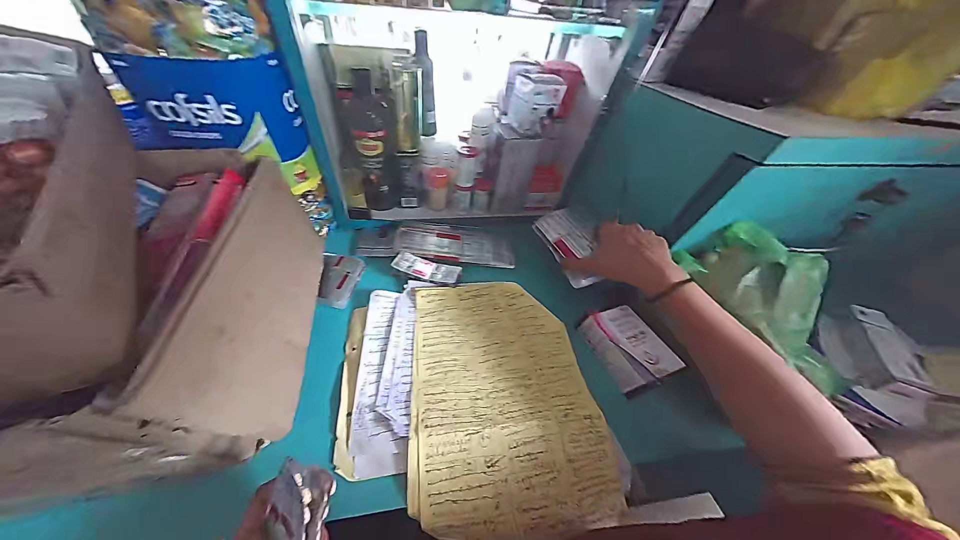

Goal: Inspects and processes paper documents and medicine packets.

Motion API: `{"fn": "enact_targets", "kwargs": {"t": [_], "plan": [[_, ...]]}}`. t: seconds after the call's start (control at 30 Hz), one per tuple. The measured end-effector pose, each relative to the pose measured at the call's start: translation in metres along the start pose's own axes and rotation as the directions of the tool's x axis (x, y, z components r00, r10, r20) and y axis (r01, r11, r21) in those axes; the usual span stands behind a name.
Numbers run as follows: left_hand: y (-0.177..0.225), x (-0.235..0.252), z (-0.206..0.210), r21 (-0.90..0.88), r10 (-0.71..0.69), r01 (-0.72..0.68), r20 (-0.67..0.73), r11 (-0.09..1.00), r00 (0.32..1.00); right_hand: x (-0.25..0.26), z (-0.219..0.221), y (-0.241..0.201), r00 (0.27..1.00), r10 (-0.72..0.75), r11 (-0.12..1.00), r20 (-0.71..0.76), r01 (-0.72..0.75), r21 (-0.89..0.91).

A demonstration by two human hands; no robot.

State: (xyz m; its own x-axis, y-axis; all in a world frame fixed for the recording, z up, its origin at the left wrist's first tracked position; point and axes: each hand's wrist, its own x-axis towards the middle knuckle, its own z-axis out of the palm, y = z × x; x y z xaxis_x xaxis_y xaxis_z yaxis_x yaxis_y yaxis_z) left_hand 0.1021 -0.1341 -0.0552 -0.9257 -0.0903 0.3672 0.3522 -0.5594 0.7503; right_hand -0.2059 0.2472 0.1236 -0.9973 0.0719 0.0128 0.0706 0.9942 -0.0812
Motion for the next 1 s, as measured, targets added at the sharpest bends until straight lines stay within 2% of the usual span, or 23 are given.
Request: {"fn": "enact_targets", "kwargs": {"t": [0.03, 0.1, 0.2, 0.33, 0.5, 0.63, 0.73, 0.8, 0.83, 0.9, 0.93, 1.0], "plan": [[-0.004, -0.002, -0.007, -0.060, 0.021, -0.018, 0.050, 0.998, 0.999, 0.002, 0.005, 0.000, 1.000, 0.001, 1.000, -0.007, -0.001, -0.024], [-0.002, 0.000, 0.002, -0.118, 0.026, -0.024, 0.018, 0.993, 0.999, 0.003, 0.012, -0.003, 1.000, 0.006, 0.998, 0.008, -0.005, -0.064], [0.006, 0.006, 0.022, -0.067, 0.032, -0.035, -0.051, 0.997, 0.998, 0.006, 0.021, -0.008, 1.000, 0.007, 0.995, 0.030, -0.004, -0.097], [0.008, 0.005, 0.022, 0.001, 0.013, -0.013, -0.051, 1.000, 0.999, 0.008, 0.029, -0.009, 0.997, -0.003, 0.991, 0.077, 0.013, -0.131], [0.006, 0.004, 0.023, 0.038, 0.039, -0.037, -0.057, 0.999, 0.998, 0.013, 0.039, -0.002, 0.994, -0.032, 0.996, 0.102, 0.041, -0.084], [0.007, 0.004, 0.022, 0.079, 0.036, -0.032, -0.046, 0.996, 0.998, -0.012, 0.025, -0.019, 0.991, -0.133, 0.990, -0.014, 0.133, -0.052], [0.009, 0.003, 0.026, 0.109, 0.032, -0.025, -0.066, 0.994, 0.997, -0.051, 0.007, -0.039, 0.959, -0.263, 0.965, -0.109, 0.264, -0.006], [0.009, 0.003, 0.029, 0.154, 0.075, -0.065, -0.060, 0.986, 0.995, -0.085, 0.001, -0.049, 0.875, -0.437, 0.896, -0.208, 0.443, -0.017], [0.009, 0.002, 0.030, 0.171, 0.086, -0.075, -0.056, 0.982, 0.995, -0.103, 0.002, -0.051, 0.781, -0.552, 0.826, -0.292, 0.560, -0.061], [0.010, 0.001, 0.032, 0.188, 0.074, -0.062, -0.055, 0.980, 0.996, -0.135, 0.007, -0.056, 0.539, -0.716, 0.664, -0.443, 0.721, -0.196], [0.010, 0.000, 0.033, 0.192, 0.065, -0.054, -0.051, 0.980, 0.997, -0.151, 0.008, -0.058, 0.427, -0.771, 0.581, -0.473, 0.776, -0.246], [0.009, 0.000, 0.032, 0.183, 0.071, -0.063, -0.041, 0.981, 0.997, -0.186, 0.000, -0.062, 0.310, -0.865, 0.428, -0.394, 0.866, -0.258]]}}
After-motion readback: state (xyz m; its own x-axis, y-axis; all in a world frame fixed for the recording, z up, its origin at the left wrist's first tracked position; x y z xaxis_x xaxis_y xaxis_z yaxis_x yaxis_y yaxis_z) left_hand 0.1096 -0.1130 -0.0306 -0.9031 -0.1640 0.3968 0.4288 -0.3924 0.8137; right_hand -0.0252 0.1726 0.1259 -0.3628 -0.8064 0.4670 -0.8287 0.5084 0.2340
